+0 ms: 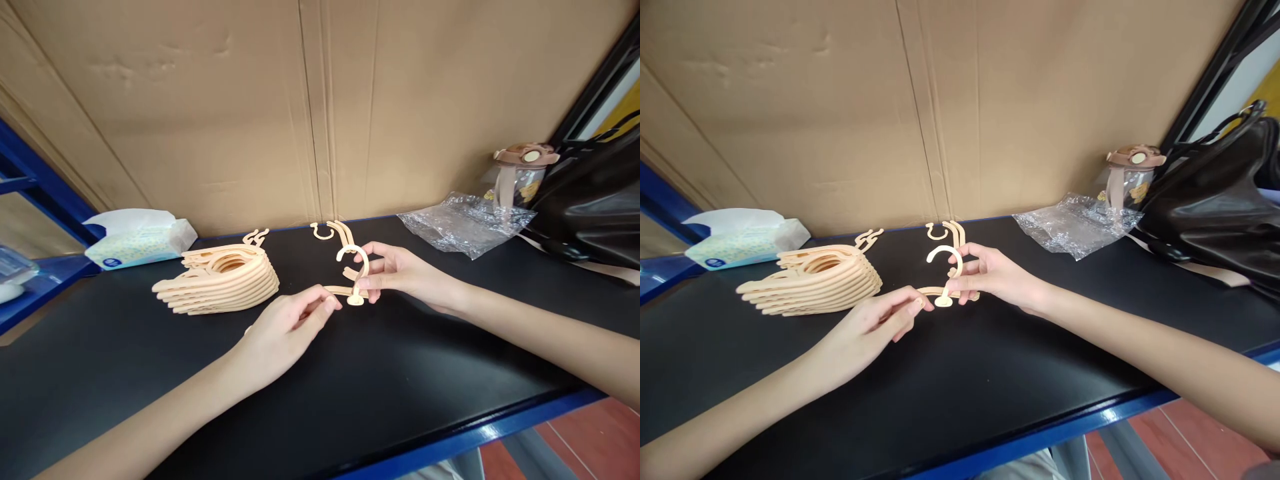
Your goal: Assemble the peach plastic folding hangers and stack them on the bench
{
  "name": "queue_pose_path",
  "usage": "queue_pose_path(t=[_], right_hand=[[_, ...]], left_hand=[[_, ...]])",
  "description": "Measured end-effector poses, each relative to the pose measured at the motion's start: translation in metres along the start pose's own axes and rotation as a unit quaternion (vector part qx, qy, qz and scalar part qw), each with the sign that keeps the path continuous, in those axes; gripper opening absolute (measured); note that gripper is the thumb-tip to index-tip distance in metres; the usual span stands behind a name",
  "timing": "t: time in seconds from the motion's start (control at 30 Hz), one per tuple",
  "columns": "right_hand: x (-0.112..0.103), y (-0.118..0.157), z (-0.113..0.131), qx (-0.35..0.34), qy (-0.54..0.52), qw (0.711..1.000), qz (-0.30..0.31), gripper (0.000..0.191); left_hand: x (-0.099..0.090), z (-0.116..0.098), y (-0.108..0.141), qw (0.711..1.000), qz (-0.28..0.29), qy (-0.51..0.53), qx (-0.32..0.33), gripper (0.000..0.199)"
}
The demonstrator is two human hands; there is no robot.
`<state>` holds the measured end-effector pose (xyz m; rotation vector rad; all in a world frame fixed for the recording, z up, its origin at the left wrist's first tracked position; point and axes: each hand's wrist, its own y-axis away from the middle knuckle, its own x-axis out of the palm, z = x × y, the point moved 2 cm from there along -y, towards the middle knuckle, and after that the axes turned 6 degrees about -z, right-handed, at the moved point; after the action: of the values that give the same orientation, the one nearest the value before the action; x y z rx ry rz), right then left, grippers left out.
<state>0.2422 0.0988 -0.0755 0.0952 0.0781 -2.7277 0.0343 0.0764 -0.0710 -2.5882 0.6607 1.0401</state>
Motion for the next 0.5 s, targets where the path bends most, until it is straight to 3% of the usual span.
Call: queue_pose_path(t=[0.13,0.27,0.5], right_hand=[[0.001,0.0007,0.0004,-0.001,-0.008,1.0,-0.008,0.04],[0.0028,0.0007,0.0007,-0.003,-0.019,1.0,0.001,0.041],[0.0034,0.0018,0.0009,-0.002,-0.023,1.0,0.017,0.047]], left_hand=[[0.0027,-0.0056,0.001,0.996,0.011,-0.081,0.038,0.018],[0.0062,-0.0067,0.0027,0.99,-0.018,-0.109,0.084,0.025],[0.0097,-0.0025,0.0029,0.987,0.007,-0.133,0.095,0.03]])
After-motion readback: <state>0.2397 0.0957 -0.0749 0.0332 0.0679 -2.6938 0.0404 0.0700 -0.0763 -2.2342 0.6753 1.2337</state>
